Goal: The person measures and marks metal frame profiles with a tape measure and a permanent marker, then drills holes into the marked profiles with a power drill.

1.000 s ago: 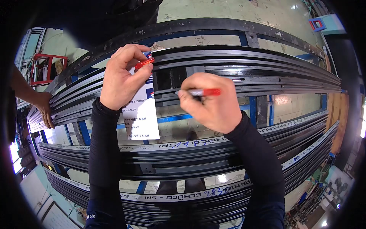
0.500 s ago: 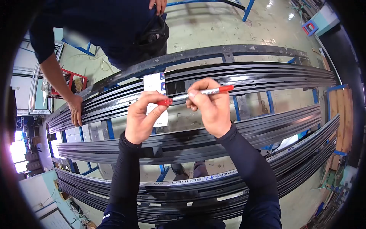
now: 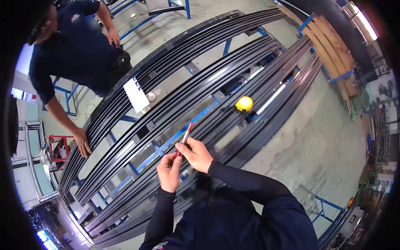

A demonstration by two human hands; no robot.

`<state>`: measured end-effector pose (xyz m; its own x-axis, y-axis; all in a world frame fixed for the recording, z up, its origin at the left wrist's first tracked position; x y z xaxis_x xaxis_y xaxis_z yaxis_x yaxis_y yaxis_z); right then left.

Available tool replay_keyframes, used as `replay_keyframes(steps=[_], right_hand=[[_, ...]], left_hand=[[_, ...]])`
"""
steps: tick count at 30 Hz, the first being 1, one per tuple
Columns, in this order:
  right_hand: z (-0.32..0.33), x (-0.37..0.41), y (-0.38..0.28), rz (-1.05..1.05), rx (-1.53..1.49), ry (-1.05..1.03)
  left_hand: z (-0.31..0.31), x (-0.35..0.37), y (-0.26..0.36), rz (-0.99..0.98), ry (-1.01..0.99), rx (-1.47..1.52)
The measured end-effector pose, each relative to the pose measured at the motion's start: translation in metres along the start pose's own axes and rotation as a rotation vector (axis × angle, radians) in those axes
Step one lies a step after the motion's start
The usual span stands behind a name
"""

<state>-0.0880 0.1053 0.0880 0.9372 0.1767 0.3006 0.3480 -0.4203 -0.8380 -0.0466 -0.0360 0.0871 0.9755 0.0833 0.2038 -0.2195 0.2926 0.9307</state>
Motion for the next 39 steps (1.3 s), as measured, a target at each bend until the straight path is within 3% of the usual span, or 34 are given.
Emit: replay_keyframes(steps=[1, 3, 4, 5, 6, 7, 8, 9, 11, 14, 16, 19, 22, 25, 28, 33, 39], right_hand=[[-0.005, 0.023, 0.0, -0.043, 0.333, -0.034], [-0.018, 0.055, 0.006, 0.203, 0.374, 0.011], [-0.015, 0.062, 0.022, 0.12, 0.207, 0.025], [-0.012, 0.072, 0.014, 0.138, 0.234, 0.115], [-0.012, 0.076, 0.0, 0.273, 0.197, 0.058], [-0.007, 0.085, -0.01, 0.2, 0.086, 0.068], [0.0, 0.094, -0.018, 0.118, 0.097, 0.095], [0.01, 0.102, -0.028, 0.092, 0.286, 0.092], [0.01, 0.124, -0.051, 0.224, 0.683, 0.109], [0.007, 0.143, -0.053, 0.133, 0.71, -0.074], [-0.019, 0.16, -0.077, 0.061, 0.455, -0.18], [-0.041, 0.192, -0.107, -0.042, -0.098, -0.373], [-0.078, 0.219, -0.15, 0.138, 0.142, -0.733], [-0.129, 0.242, -0.181, 0.233, 0.564, -0.927], [-0.153, 0.255, -0.194, 0.34, 0.528, -0.892], [-0.124, 0.244, -0.219, 0.308, 0.081, -0.776], [-0.136, 0.259, -0.217, 0.531, 0.406, -0.941]], left_hand=[[-0.003, 0.02, -0.004, 0.012, 0.021, 0.11], [-0.004, 0.047, -0.012, 0.043, 0.007, 0.265], [-0.003, 0.06, -0.007, 0.012, 0.005, 0.227], [0.004, 0.07, -0.002, -0.014, 0.015, 0.187], [0.015, 0.086, 0.015, -0.021, -0.068, 0.153], [0.028, 0.102, 0.032, -0.128, -0.233, 0.093], [0.037, 0.125, 0.062, -0.101, -0.591, 0.281], [0.05, 0.146, 0.103, -0.432, -0.817, 0.315], [0.067, 0.194, 0.155, -0.71, -1.288, 0.541], [0.083, 0.224, 0.175, -0.881, -1.094, 0.632], [0.097, 0.226, 0.171, -0.868, -0.986, 0.7], [0.098, 0.235, 0.156, -0.755, -1.049, 0.766], [0.099, 0.234, 0.148, -0.63, -0.893, 0.716], [0.103, 0.232, 0.156, -0.678, -0.826, 0.644], [0.101, 0.231, 0.166, -0.668, -0.766, 0.531], [0.094, 0.231, 0.172, -0.658, -0.682, 0.629], [0.061, 0.219, 0.191, -0.682, -0.673, 0.52]])
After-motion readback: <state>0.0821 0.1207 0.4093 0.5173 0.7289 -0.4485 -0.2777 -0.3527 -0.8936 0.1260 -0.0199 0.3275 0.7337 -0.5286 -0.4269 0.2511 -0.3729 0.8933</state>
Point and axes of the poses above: each hand's wrist, its own x-axis away from the middle knuckle, its own z-axis out of the back of the hand, y = z × x, the point moved 5 cm from there along -x, towards the middle knuckle, and after that the axes turned 11 degrees about -x, right-handed, at the moved point
